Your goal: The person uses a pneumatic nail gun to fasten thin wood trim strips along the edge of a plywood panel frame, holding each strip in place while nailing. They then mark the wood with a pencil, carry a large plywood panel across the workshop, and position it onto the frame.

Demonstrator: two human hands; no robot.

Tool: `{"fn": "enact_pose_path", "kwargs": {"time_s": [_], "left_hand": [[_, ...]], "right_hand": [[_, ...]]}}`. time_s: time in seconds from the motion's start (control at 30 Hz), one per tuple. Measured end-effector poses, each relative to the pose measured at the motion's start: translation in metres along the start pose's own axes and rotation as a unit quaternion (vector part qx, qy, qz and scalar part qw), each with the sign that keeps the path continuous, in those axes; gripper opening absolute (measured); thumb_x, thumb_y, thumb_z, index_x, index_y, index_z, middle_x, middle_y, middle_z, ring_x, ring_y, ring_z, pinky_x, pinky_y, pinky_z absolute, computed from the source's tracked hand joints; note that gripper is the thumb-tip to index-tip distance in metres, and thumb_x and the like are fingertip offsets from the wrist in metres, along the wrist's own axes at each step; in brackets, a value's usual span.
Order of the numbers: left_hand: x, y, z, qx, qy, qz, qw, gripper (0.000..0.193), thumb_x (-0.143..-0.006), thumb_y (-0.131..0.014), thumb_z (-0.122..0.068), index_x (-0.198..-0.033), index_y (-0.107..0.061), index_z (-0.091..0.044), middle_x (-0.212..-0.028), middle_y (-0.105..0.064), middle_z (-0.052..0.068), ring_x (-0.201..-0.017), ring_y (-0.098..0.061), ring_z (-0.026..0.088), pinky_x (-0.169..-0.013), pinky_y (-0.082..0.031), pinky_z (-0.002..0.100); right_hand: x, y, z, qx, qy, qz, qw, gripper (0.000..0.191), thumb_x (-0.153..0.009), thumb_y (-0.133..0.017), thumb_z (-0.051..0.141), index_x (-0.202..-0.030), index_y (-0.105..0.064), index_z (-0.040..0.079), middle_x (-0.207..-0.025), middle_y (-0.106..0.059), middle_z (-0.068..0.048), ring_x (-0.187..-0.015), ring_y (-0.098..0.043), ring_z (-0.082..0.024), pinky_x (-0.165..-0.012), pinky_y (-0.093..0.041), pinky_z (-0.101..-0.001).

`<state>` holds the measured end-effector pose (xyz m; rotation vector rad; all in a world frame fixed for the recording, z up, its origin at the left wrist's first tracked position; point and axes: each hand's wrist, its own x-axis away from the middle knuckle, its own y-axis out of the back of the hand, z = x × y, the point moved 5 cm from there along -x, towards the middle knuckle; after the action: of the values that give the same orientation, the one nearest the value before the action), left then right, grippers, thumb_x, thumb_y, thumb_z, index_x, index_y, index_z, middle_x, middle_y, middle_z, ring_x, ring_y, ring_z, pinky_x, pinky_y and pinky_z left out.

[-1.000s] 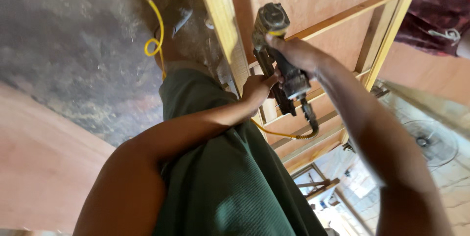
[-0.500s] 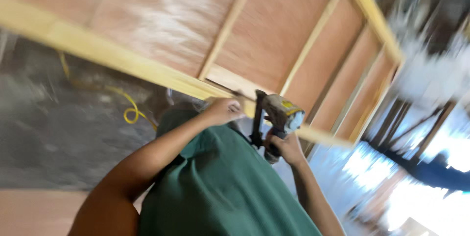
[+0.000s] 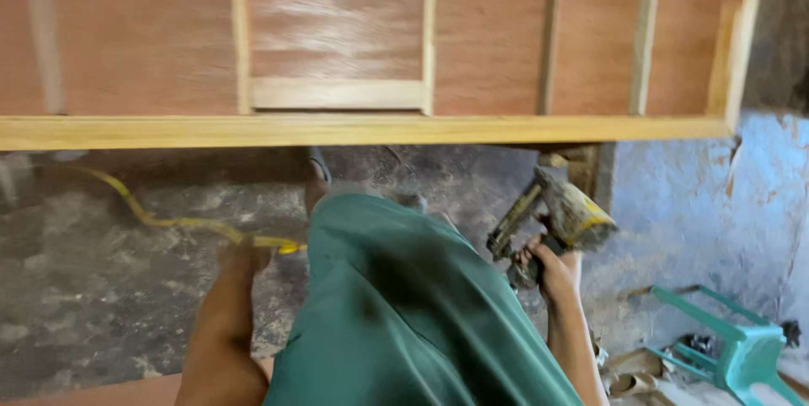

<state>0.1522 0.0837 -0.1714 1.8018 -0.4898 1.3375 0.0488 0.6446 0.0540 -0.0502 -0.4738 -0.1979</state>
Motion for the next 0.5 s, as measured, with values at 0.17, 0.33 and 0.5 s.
{"fn": "enact_pose_path", "kwargs": {"time_s": [0.17, 0.33, 0.5], "left_hand": [[0.097, -0.195, -0.009, 0.061, 0.021, 0.118, 0.991, 0.042, -0.093, -0.053, -0.037, -0.112, -0.072, -0.005, -0.116, -0.069, 0.021, -0.103, -0.066, 0.039, -0.089, -0.051, 0.05], [0.126, -0.255, -0.058, 0.103, -0.04, 0.141, 0.984, 0.038, -0.091, -0.057, -0.033, -0.11, -0.072, -0.003, -0.11, -0.07, 0.021, -0.095, -0.068, 0.038, -0.082, -0.054, 0.049], [0.121, -0.24, -0.097, 0.074, -0.056, 0.138, 0.986, 0.035, -0.089, -0.061, -0.029, -0.109, -0.072, -0.002, -0.105, -0.072, 0.021, -0.087, -0.071, 0.036, -0.075, -0.057, 0.048]], "right_hand": [[-0.011, 0.064, -0.015, 0.0, -0.03, 0.033, 0.999, 0.051, -0.082, -0.057, -0.009, -0.133, -0.055, -0.005, -0.071, -0.058, -0.007, -0.057, -0.059, -0.016, -0.056, -0.055, -0.0331], [-0.024, 0.092, -0.009, -0.015, -0.063, 0.04, 0.997, 0.042, -0.083, -0.059, -0.01, -0.124, -0.058, -0.004, -0.068, -0.057, -0.006, -0.053, -0.057, -0.016, -0.049, -0.05, -0.0326], [-0.052, 0.131, 0.057, 0.018, -0.062, 0.078, 0.995, 0.038, -0.083, -0.061, -0.01, -0.121, -0.06, -0.005, -0.07, -0.058, -0.006, -0.055, -0.058, -0.016, -0.05, -0.052, -0.0334]]}}
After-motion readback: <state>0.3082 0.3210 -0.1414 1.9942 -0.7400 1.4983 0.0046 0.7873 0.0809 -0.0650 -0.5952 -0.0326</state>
